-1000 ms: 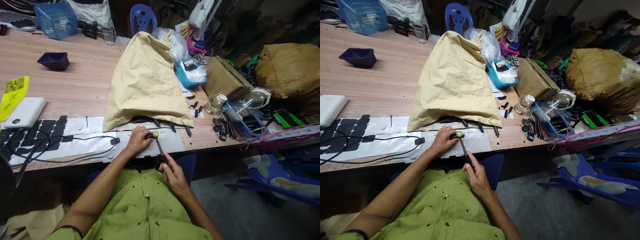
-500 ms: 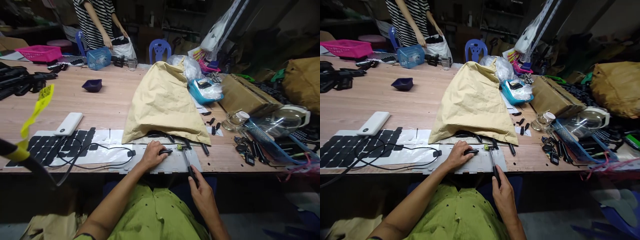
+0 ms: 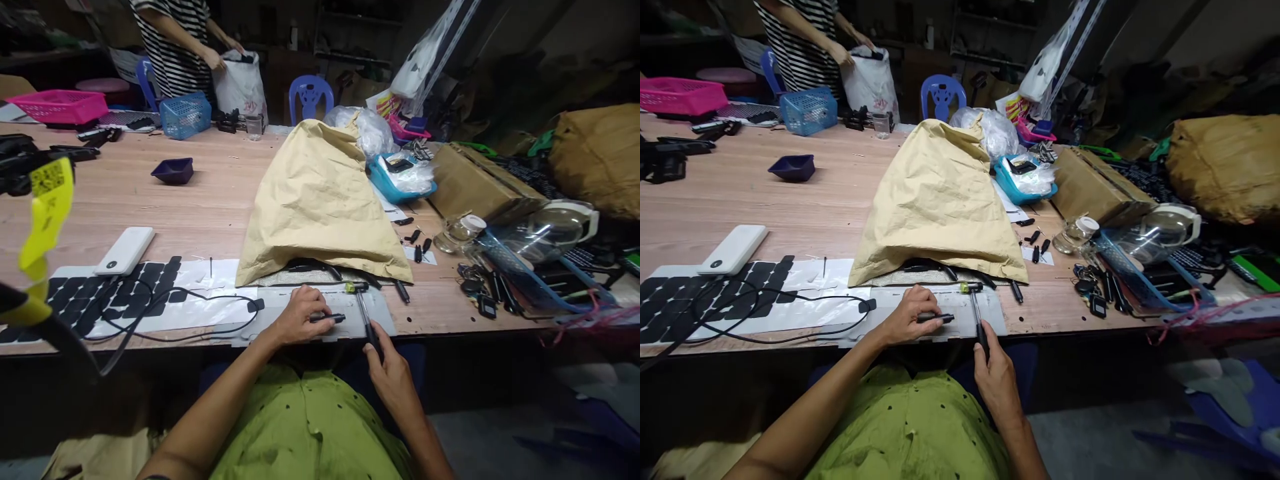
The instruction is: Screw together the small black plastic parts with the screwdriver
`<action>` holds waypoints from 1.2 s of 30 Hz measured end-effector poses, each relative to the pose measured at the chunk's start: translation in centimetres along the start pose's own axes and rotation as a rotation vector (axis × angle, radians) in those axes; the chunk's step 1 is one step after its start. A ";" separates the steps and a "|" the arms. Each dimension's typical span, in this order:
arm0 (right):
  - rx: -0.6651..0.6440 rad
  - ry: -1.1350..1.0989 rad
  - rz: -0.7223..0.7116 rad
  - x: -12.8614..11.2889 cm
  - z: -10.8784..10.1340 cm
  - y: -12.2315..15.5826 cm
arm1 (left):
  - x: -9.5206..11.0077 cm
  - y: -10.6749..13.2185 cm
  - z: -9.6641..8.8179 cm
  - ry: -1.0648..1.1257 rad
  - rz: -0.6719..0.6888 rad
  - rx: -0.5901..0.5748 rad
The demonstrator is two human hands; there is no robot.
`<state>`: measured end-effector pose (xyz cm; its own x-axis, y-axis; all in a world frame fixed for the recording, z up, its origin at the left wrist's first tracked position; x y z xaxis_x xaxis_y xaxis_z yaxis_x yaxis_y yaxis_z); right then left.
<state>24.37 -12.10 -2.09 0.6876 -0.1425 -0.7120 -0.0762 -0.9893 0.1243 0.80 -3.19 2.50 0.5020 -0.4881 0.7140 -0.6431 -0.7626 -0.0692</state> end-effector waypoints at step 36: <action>-0.028 -0.261 0.024 -0.9 1.6 -0.2 | -0.7 -8.7 -3.2 -0.608 -0.117 -0.052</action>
<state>22.64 -11.78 -2.62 0.4756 -0.1729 -0.8625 -0.0678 -0.9848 0.1600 4.26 5.15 4.84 0.8005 -0.5689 0.1887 -0.5838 -0.8113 0.0308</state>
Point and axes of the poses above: each hand's wrist, its own y-axis away from the middle knuckle, its own z-axis out of the palm, x = y × z, the point moved 2 cm from there along -y, towards the middle knuckle, and after that the axes turned 10 degrees about -x, right-handed, at the moved point
